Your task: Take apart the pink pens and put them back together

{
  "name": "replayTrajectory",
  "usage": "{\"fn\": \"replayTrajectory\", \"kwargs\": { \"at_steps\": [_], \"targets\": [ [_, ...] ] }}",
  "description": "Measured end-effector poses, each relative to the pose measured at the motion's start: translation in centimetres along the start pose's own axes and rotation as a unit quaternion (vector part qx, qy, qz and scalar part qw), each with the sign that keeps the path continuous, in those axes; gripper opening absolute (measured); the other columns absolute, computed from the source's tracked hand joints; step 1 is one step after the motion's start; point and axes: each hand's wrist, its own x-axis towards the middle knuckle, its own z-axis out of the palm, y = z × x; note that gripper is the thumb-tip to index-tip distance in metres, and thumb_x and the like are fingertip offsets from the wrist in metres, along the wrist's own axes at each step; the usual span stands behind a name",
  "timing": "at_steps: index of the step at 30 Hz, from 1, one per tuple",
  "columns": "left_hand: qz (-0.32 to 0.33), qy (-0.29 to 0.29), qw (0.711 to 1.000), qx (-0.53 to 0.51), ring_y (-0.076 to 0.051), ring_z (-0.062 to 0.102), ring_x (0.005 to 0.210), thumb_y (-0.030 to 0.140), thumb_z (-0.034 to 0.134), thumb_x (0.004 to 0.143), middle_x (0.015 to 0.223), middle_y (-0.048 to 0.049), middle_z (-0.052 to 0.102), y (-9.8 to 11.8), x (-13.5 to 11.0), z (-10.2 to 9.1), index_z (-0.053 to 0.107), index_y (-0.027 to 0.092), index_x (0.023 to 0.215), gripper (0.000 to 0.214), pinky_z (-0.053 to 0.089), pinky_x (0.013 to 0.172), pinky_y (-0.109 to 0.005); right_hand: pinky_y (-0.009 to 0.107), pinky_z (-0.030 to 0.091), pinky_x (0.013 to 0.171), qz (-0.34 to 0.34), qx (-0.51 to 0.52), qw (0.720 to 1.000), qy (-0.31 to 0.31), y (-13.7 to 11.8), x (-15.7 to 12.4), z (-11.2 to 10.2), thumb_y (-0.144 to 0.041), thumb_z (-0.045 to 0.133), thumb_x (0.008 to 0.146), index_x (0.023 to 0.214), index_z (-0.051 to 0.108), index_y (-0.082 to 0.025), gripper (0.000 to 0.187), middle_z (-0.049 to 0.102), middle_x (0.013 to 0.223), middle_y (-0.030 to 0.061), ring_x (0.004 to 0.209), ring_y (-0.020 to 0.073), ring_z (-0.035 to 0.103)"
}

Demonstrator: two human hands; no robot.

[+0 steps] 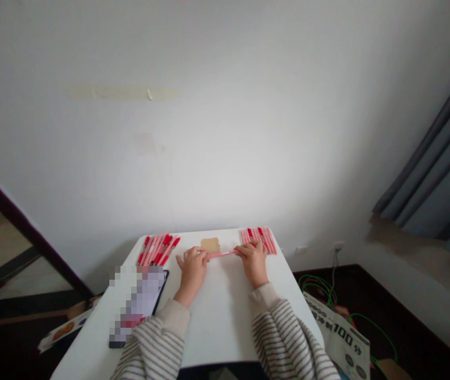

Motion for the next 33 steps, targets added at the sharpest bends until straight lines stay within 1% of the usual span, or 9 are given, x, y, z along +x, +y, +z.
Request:
{"fn": "replayTrajectory", "kwargs": {
  "at_steps": [3,6,9,13,19,23,25,30,33],
  "targets": [
    [-0.001,-0.010,1.000,-0.008,-0.025,0.044,0.114,0.026,0.041,0.090,0.110,-0.0041,0.062,0.10,-0.03,-0.05,0.068,0.025,0.082,0.028,0.015,0.103,-0.072,0.045,0.026,0.090,-0.001,-0.001,1.000,0.002,0.07,0.03,0.01,-0.046,0.050,0.091,0.086,0.075,-0.033,0.028,0.073,0.089,0.0023,0.101,0.0278,0.046],
    [0.010,0.004,1.000,-0.009,-0.026,0.042,0.118,0.034,0.043,0.090,0.117,-0.0056,0.061,0.20,-0.10,-0.14,0.067,0.027,0.092,0.025,0.015,0.104,-0.071,0.043,0.025,0.089,0.015,-0.004,1.000,0.007,0.33,0.06,0.10,-0.046,0.049,0.092,0.086,0.075,-0.032,0.031,0.073,0.090,0.0016,0.100,0.0268,0.046],
    [0.020,0.016,1.000,-0.004,-0.027,0.042,0.119,0.038,0.052,0.086,0.121,-0.0051,0.059,0.18,-0.15,-0.18,0.065,0.031,0.102,0.022,0.018,0.104,-0.071,0.042,0.025,0.089,0.026,-0.005,1.000,0.007,0.66,0.03,0.22,-0.047,0.047,0.092,0.087,0.076,-0.031,0.033,0.073,0.091,0.0019,0.100,0.0266,0.046],
    [0.019,0.010,1.000,-0.001,-0.027,0.042,0.119,0.038,0.054,0.085,0.120,-0.0030,0.060,0.08,-0.18,-0.14,0.068,0.032,0.092,0.016,0.019,0.103,-0.070,0.042,0.025,0.087,0.026,-0.005,1.000,-0.002,0.84,-0.01,0.35,-0.047,0.048,0.092,0.087,0.076,-0.032,0.032,0.073,0.093,0.0027,0.100,0.0273,0.046],
    [0.002,0.008,1.000,-0.006,-0.026,0.042,0.118,0.034,0.047,0.089,0.118,-0.0031,0.061,0.11,-0.22,0.03,0.070,0.029,0.086,0.024,0.016,0.103,-0.071,0.042,0.026,0.087,0.032,0.006,0.999,-0.008,0.93,0.07,0.42,-0.043,0.052,0.090,0.086,0.076,-0.032,0.027,0.073,0.091,0.0021,0.100,0.0271,0.046],
    [0.011,0.013,1.000,-0.026,-0.027,0.041,0.120,0.039,0.054,0.085,0.121,-0.0046,0.059,0.08,-0.20,0.06,0.066,0.032,0.102,0.022,0.017,0.104,-0.070,0.042,0.026,0.088,0.037,0.016,0.999,-0.004,0.94,0.09,0.36,-0.042,0.051,0.090,0.086,0.076,-0.031,0.027,0.073,0.092,0.0029,0.099,0.0274,0.046],
    [0.013,0.011,0.999,-0.031,-0.026,0.043,0.119,0.036,0.061,0.081,0.120,-0.0044,0.059,0.06,-0.20,0.07,0.063,0.032,0.107,0.027,0.018,0.105,-0.068,0.042,0.027,0.087,0.036,0.015,0.999,-0.004,0.87,0.08,0.32,-0.042,0.052,0.090,0.086,0.076,-0.031,0.027,0.073,0.092,0.0033,0.100,0.0279,0.046],
    [0.018,0.001,1.000,-0.021,-0.024,0.045,0.117,0.032,0.059,0.082,0.115,-0.0029,0.061,0.05,-0.23,0.03,0.065,0.029,0.094,0.013,0.019,0.106,-0.067,0.042,0.027,0.087,0.035,0.010,0.999,-0.005,0.71,0.05,0.34,-0.040,0.053,0.090,0.086,0.076,-0.031,0.024,0.073,0.092,0.0024,0.100,0.0277,0.047],
    [0.015,0.002,1.000,-0.010,-0.025,0.045,0.116,0.035,0.052,0.087,0.115,-0.0033,0.061,0.07,-0.21,-0.08,0.067,0.029,0.091,0.017,0.019,0.104,-0.069,0.042,0.028,0.086,0.033,0.003,0.999,-0.003,0.74,0.08,0.40,-0.041,0.054,0.089,0.085,0.076,-0.031,0.024,0.073,0.091,0.0032,0.099,0.0273,0.047]
  ]
}}
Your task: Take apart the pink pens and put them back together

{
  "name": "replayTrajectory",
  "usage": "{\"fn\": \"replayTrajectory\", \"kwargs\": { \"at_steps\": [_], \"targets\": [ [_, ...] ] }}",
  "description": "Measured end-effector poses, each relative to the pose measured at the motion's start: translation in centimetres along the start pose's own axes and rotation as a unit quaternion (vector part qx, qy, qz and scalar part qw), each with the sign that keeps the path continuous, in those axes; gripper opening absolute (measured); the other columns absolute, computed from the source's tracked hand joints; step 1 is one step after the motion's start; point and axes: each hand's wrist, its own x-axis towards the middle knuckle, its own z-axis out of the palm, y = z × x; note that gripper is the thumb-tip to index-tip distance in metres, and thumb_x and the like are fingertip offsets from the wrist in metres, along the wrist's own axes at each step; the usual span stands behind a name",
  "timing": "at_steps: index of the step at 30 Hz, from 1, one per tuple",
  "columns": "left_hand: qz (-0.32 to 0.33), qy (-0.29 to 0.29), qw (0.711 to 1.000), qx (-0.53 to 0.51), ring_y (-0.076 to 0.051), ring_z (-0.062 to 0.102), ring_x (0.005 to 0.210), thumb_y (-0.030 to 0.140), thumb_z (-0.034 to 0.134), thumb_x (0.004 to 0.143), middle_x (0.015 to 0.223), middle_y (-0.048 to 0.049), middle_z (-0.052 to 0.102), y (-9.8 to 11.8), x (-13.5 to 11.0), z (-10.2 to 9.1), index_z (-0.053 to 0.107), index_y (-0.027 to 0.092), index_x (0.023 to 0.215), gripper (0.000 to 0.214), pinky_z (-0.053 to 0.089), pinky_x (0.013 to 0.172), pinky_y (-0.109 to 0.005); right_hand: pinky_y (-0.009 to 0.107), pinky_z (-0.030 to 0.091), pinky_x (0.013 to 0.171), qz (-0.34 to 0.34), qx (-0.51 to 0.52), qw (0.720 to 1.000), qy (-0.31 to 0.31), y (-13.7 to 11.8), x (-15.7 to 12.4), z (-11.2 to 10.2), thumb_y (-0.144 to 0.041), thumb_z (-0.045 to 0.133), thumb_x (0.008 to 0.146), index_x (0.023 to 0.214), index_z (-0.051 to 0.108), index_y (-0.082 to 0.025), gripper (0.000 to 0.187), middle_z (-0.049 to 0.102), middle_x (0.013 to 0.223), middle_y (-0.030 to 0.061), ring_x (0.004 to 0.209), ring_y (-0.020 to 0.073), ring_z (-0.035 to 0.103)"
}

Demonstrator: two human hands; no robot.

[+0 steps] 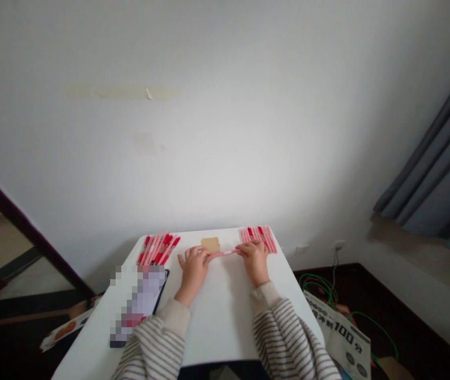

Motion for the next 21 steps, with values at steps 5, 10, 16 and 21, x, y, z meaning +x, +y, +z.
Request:
{"fn": "replayTrajectory", "kwargs": {
  "at_steps": [5,10,16,21],
  "targets": [
    [-0.004,-0.003,1.000,0.004,-0.026,0.046,0.115,0.035,0.048,0.089,0.114,-0.0032,0.062,0.04,-0.03,-0.02,0.068,0.029,0.090,0.021,0.019,0.103,-0.071,0.041,0.029,0.086,-0.002,0.000,1.000,-0.002,0.11,0.09,-0.02,-0.040,0.055,0.088,0.085,0.076,-0.031,0.023,0.073,0.091,0.0027,0.098,0.0265,0.048],
    [0.005,0.000,1.000,-0.018,-0.025,0.045,0.116,0.035,0.061,0.081,0.114,-0.0033,0.061,-0.03,-0.13,0.10,0.065,0.030,0.098,0.019,0.019,0.104,-0.070,0.043,0.027,0.087,0.009,0.006,1.000,-0.006,0.08,0.06,0.02,-0.040,0.053,0.089,0.085,0.076,-0.030,0.025,0.073,0.093,0.0031,0.098,0.0270,0.047],
    [0.005,-0.010,1.000,-0.005,-0.026,0.043,0.116,0.039,0.054,0.085,0.115,-0.0039,0.060,-0.17,-0.14,0.30,0.067,0.029,0.091,0.018,0.016,0.103,-0.071,0.042,0.027,0.087,0.008,0.002,1.000,-0.008,0.08,0.03,0.04,-0.041,0.054,0.089,0.085,0.076,-0.030,0.025,0.073,0.093,0.0036,0.099,0.0268,0.047],
    [0.000,-0.019,1.000,0.012,-0.026,0.042,0.117,0.035,0.045,0.090,0.117,-0.0042,0.060,-0.21,-0.16,0.45,0.069,0.029,0.090,0.025,0.015,0.104,-0.070,0.042,0.027,0.087,0.010,0.004,1.000,-0.012,0.07,0.07,-0.07,-0.040,0.053,0.089,0.085,0.076,-0.030,0.025,0.073,0.093,0.0034,0.099,0.0272,0.047]
  ]
}}
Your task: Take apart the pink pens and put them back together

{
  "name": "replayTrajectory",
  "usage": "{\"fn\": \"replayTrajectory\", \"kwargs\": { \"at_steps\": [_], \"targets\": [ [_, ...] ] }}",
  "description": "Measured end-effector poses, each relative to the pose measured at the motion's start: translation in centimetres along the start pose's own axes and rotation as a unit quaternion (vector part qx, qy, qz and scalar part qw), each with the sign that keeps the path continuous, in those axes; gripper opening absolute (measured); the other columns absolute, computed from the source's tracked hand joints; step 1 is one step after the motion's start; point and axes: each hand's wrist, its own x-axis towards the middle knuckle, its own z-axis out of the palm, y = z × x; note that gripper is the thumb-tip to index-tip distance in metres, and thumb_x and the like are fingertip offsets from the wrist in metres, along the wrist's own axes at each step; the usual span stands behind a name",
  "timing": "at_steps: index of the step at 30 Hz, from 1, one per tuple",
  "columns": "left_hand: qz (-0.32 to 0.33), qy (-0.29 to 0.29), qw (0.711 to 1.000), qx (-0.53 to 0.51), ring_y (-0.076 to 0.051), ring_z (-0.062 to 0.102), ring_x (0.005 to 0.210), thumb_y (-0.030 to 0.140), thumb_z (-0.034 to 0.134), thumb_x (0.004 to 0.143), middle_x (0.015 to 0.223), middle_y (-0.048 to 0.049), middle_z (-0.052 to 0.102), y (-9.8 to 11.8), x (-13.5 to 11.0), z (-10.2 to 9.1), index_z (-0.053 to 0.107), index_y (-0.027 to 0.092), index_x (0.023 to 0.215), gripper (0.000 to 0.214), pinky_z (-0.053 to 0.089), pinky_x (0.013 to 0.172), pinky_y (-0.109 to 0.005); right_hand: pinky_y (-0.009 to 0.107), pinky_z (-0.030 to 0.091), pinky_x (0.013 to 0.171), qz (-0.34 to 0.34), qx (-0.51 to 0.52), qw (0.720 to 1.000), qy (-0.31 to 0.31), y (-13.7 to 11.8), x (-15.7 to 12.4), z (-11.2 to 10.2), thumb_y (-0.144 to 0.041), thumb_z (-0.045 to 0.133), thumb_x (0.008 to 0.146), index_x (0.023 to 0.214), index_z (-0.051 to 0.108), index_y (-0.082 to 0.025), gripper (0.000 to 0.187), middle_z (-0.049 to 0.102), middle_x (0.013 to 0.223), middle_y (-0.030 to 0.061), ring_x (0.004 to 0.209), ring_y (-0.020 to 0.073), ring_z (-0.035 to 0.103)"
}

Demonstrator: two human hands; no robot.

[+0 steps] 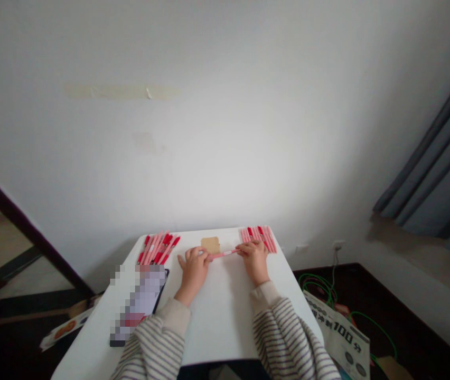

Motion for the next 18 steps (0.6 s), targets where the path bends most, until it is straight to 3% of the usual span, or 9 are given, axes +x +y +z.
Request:
{"fn": "replayTrajectory", "kwargs": {
  "at_steps": [6,8,12,18],
  "targets": [
    [0.003,-0.002,1.000,-0.008,-0.027,0.041,0.118,0.041,0.062,0.079,0.120,-0.0052,0.057,0.23,0.05,-0.38,0.063,0.032,0.108,0.031,0.019,0.105,-0.068,0.043,0.027,0.088,0.005,0.001,1.000,-0.004,0.00,-0.01,-0.02,-0.041,0.052,0.088,0.086,0.076,-0.030,0.026,0.072,0.094,0.0045,0.099,0.0279,0.046],
    [0.004,-0.005,1.000,-0.010,-0.026,0.041,0.118,0.038,0.066,0.076,0.119,-0.0041,0.057,0.25,0.05,-0.42,0.063,0.032,0.105,0.030,0.019,0.105,-0.067,0.043,0.027,0.088,0.005,0.000,1.000,-0.007,0.02,-0.02,-0.01,-0.041,0.052,0.088,0.087,0.076,-0.029,0.026,0.072,0.094,0.0049,0.099,0.0278,0.046],
    [0.009,-0.003,1.000,-0.006,-0.025,0.042,0.116,0.037,0.058,0.082,0.116,-0.0043,0.058,0.17,0.02,-0.29,0.066,0.029,0.094,0.016,0.018,0.104,-0.069,0.043,0.028,0.087,0.000,0.001,1.000,-0.007,0.10,-0.04,0.07,-0.041,0.052,0.088,0.086,0.076,-0.029,0.027,0.072,0.091,0.0057,0.098,0.0273,0.047],
    [0.002,-0.009,1.000,0.004,-0.025,0.042,0.118,0.034,0.045,0.090,0.119,-0.0041,0.058,0.14,0.00,-0.18,0.069,0.029,0.089,0.024,0.015,0.104,-0.072,0.044,0.027,0.089,-0.002,0.002,1.000,0.001,0.20,0.01,0.21,-0.040,0.053,0.088,0.085,0.076,-0.027,0.027,0.072,0.091,0.0060,0.098,0.0278,0.048]
  ]
}}
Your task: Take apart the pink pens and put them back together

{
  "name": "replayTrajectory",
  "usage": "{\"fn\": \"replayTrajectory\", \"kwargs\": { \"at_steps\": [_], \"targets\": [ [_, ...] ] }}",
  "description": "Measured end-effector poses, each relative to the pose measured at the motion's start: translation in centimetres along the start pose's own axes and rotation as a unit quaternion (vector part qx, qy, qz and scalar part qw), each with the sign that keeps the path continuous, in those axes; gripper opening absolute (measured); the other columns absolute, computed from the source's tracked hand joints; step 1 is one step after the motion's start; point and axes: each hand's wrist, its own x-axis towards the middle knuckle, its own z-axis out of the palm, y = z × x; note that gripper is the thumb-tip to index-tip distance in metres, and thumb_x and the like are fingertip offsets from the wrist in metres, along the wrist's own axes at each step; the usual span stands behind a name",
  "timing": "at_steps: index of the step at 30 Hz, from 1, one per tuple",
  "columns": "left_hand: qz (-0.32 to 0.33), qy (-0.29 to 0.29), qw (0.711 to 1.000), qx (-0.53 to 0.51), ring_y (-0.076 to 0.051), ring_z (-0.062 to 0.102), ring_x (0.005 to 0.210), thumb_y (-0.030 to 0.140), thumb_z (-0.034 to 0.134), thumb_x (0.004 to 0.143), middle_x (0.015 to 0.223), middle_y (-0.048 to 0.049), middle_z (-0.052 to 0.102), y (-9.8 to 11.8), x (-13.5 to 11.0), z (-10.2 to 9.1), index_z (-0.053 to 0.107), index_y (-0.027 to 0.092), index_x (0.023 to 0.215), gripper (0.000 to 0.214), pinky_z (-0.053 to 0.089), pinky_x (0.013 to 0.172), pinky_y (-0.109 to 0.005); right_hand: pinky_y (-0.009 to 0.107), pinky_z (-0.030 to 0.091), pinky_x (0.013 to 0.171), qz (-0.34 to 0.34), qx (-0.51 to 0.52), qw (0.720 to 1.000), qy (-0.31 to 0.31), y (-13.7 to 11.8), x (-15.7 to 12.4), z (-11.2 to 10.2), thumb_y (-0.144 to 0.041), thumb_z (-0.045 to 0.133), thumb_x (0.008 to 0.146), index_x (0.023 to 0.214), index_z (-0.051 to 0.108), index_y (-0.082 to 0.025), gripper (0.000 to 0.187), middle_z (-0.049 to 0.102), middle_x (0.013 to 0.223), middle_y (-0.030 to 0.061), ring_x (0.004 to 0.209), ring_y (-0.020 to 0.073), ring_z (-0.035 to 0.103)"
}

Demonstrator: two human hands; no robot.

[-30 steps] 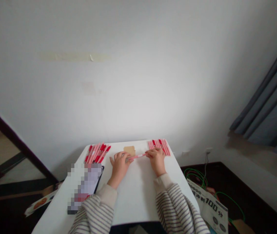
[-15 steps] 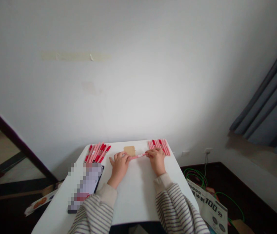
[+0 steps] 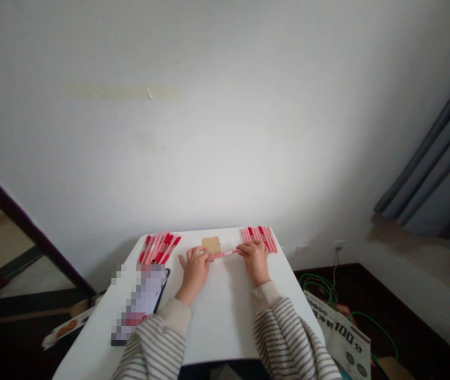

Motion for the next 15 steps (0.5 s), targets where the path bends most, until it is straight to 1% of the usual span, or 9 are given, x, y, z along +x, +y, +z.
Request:
{"fn": "replayTrajectory", "kwargs": {
  "at_steps": [2,5,6,8,11,15],
  "targets": [
    [0.002,0.006,1.000,-0.007,-0.026,0.042,0.118,0.037,0.048,0.088,0.119,-0.0043,0.058,0.02,0.00,-0.02,0.067,0.030,0.093,0.021,0.016,0.104,-0.072,0.044,0.027,0.089,0.003,0.000,1.000,0.001,-0.02,-0.01,0.01,-0.039,0.053,0.088,0.085,0.076,-0.028,0.027,0.072,0.091,0.0055,0.099,0.0278,0.048],
    [0.006,0.011,1.000,-0.021,-0.026,0.042,0.118,0.040,0.060,0.080,0.118,-0.0047,0.057,0.07,0.01,-0.09,0.064,0.031,0.103,0.024,0.018,0.105,-0.070,0.043,0.028,0.088,0.002,-0.003,1.000,0.002,-0.07,-0.05,-0.02,-0.039,0.055,0.087,0.084,0.076,-0.029,0.024,0.072,0.090,0.0049,0.098,0.0275,0.049],
    [0.007,0.009,1.000,-0.021,-0.026,0.042,0.118,0.039,0.064,0.078,0.118,-0.0043,0.057,0.09,0.01,-0.12,0.063,0.031,0.103,0.026,0.018,0.105,-0.069,0.043,0.028,0.087,0.000,-0.004,1.000,0.001,-0.09,-0.07,-0.04,-0.039,0.055,0.087,0.084,0.076,-0.029,0.024,0.072,0.091,0.0048,0.098,0.0274,0.049],
    [0.008,0.004,1.000,-0.017,-0.025,0.042,0.118,0.035,0.066,0.076,0.117,-0.0034,0.057,0.11,-0.01,-0.17,0.064,0.030,0.099,0.024,0.018,0.106,-0.068,0.043,0.028,0.086,-0.002,-0.006,1.000,-0.002,-0.11,-0.10,-0.06,-0.039,0.055,0.087,0.085,0.076,-0.030,0.023,0.072,0.091,0.0042,0.098,0.0276,0.049],
    [0.007,-0.004,1.000,-0.006,-0.025,0.041,0.118,0.035,0.061,0.080,0.118,-0.0043,0.056,0.12,-0.02,-0.19,0.065,0.029,0.095,0.016,0.016,0.106,-0.068,0.043,0.028,0.086,0.000,-0.005,1.000,-0.004,-0.08,-0.09,-0.08,-0.041,0.053,0.088,0.085,0.076,-0.031,0.026,0.072,0.092,0.0043,0.099,0.0283,0.047],
    [0.001,-0.007,1.000,0.002,-0.025,0.040,0.118,0.033,0.051,0.087,0.120,-0.0053,0.056,-0.02,0.02,-0.02,0.068,0.029,0.092,0.019,0.013,0.106,-0.070,0.043,0.028,0.086,0.001,-0.001,1.000,-0.004,-0.01,-0.05,-0.04,-0.041,0.052,0.088,0.085,0.076,-0.031,0.026,0.072,0.091,0.0044,0.098,0.0275,0.047]
  ]
}}
